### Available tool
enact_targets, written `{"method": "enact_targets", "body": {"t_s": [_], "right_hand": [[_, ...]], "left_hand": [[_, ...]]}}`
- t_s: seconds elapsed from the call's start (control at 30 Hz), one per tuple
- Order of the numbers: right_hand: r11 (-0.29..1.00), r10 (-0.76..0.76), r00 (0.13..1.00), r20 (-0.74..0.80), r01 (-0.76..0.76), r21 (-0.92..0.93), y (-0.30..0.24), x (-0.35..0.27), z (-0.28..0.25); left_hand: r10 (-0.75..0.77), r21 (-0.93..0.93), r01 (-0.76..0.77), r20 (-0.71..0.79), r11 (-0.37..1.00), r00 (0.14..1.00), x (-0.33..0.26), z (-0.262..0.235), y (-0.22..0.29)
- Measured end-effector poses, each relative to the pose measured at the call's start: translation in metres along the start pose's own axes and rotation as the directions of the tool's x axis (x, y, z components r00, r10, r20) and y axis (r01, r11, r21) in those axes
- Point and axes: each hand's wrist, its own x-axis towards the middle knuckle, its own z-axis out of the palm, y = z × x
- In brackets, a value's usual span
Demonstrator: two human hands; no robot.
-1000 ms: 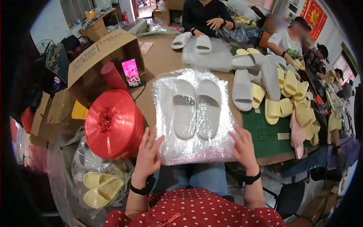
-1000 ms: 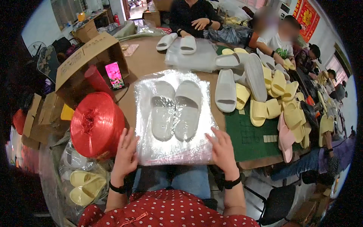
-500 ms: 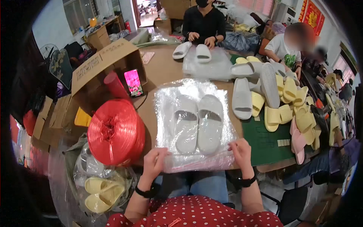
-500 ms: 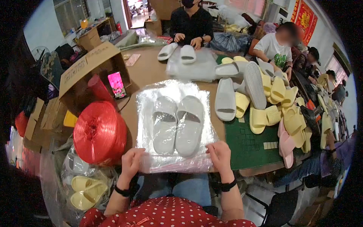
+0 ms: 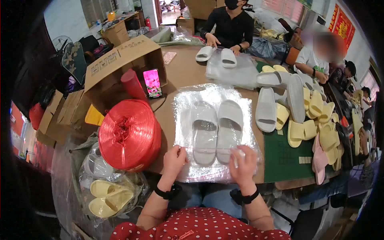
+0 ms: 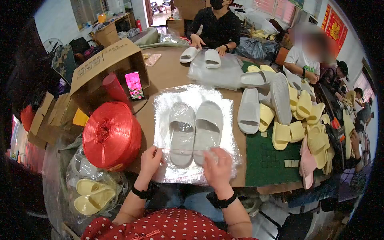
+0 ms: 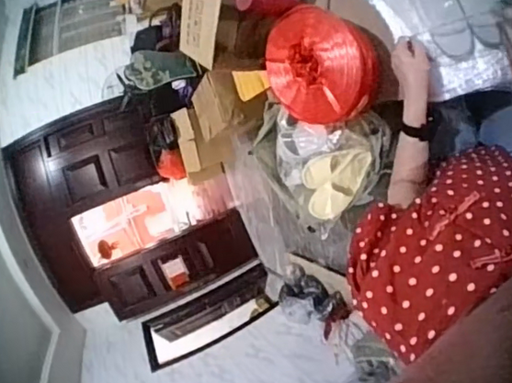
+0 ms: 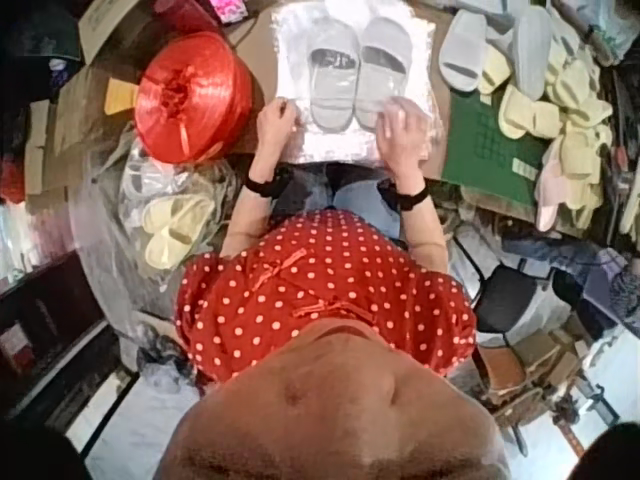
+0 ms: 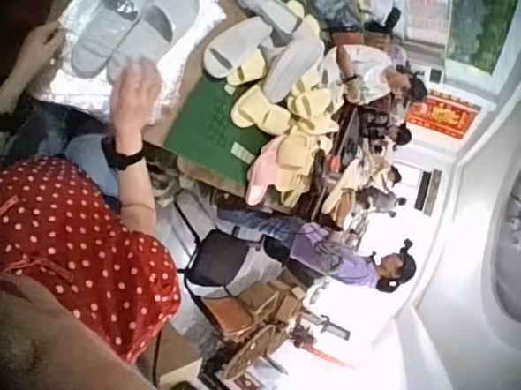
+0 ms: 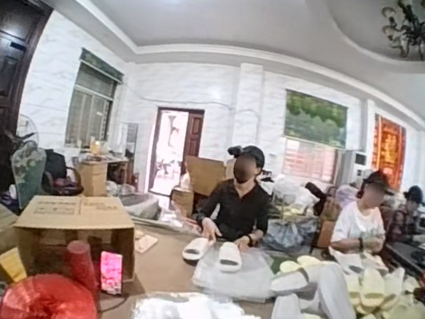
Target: Packaging pairs of sandals into plastic bags in a manufacturing facility.
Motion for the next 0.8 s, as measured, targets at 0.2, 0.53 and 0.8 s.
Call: {"method": "enact_targets", "body": {"t_s": [0.2,0.53,0.8], "right_hand": [[0.931,0.229,0.929,0.292,-0.296,0.212,0.019,-0.006,0.035],[0.92,0.232,0.933,0.274,-0.302,0.251,0.026,-0.015,0.044],[0.898,0.271,0.927,0.26,-0.341,0.277,0.029,-0.018,0.045]], "left_hand": [[-0.086,-0.136,0.091,0.044,0.987,0.995,-0.002,0.0,0.003],[0.093,0.237,-0.111,0.087,0.965,0.992,0.0,0.007,0.038],[0.409,0.127,-0.397,-0.094,0.909,0.908,0.0,0.03,0.025]]}}
